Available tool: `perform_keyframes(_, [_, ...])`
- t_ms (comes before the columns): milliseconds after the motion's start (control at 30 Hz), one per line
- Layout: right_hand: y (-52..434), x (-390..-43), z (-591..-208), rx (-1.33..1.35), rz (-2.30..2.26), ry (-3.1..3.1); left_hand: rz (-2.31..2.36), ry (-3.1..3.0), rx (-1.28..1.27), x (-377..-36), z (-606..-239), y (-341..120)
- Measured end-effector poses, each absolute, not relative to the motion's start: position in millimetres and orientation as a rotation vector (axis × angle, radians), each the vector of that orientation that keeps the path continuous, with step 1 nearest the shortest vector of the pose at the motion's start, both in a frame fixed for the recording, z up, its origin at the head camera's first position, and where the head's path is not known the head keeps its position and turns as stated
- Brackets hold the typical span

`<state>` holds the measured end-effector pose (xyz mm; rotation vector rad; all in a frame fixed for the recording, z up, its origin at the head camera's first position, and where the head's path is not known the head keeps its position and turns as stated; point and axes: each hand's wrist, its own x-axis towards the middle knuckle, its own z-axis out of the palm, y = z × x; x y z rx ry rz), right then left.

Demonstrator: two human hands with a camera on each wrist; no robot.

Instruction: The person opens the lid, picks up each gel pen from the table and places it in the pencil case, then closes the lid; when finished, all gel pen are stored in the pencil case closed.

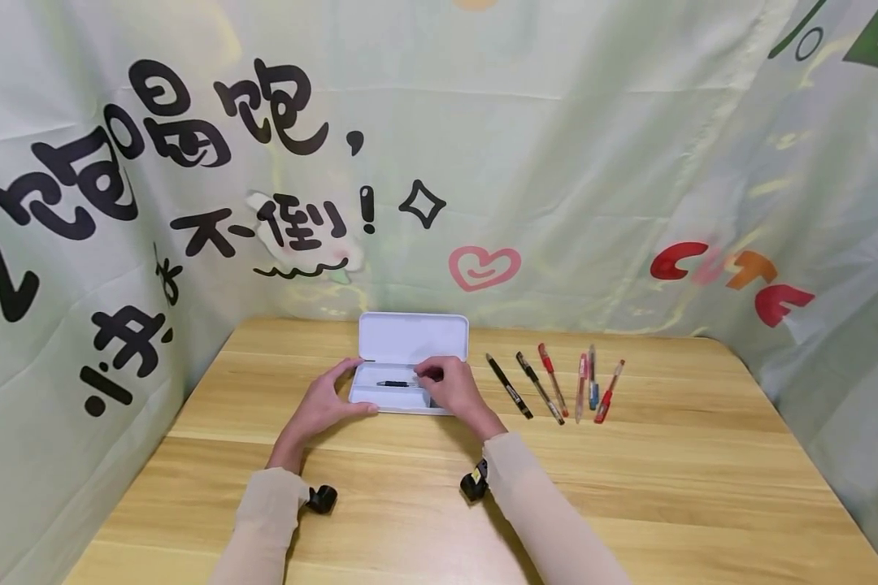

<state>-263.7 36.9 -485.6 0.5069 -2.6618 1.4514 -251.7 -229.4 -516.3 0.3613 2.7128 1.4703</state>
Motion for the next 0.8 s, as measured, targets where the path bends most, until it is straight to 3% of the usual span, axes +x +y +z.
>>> perform_keyframes(333, [65.6,-252.8,-462.4,0.478,1.528,-2.553,1.462,2.718,0.365,-251.2,-515.5,-229.5])
perform_keyframes(800, [145.4,-223.5,-438.3,0.296,1.378,-2.463,1.437,2.727,0.345,-250.6,-516.5,-229.5])
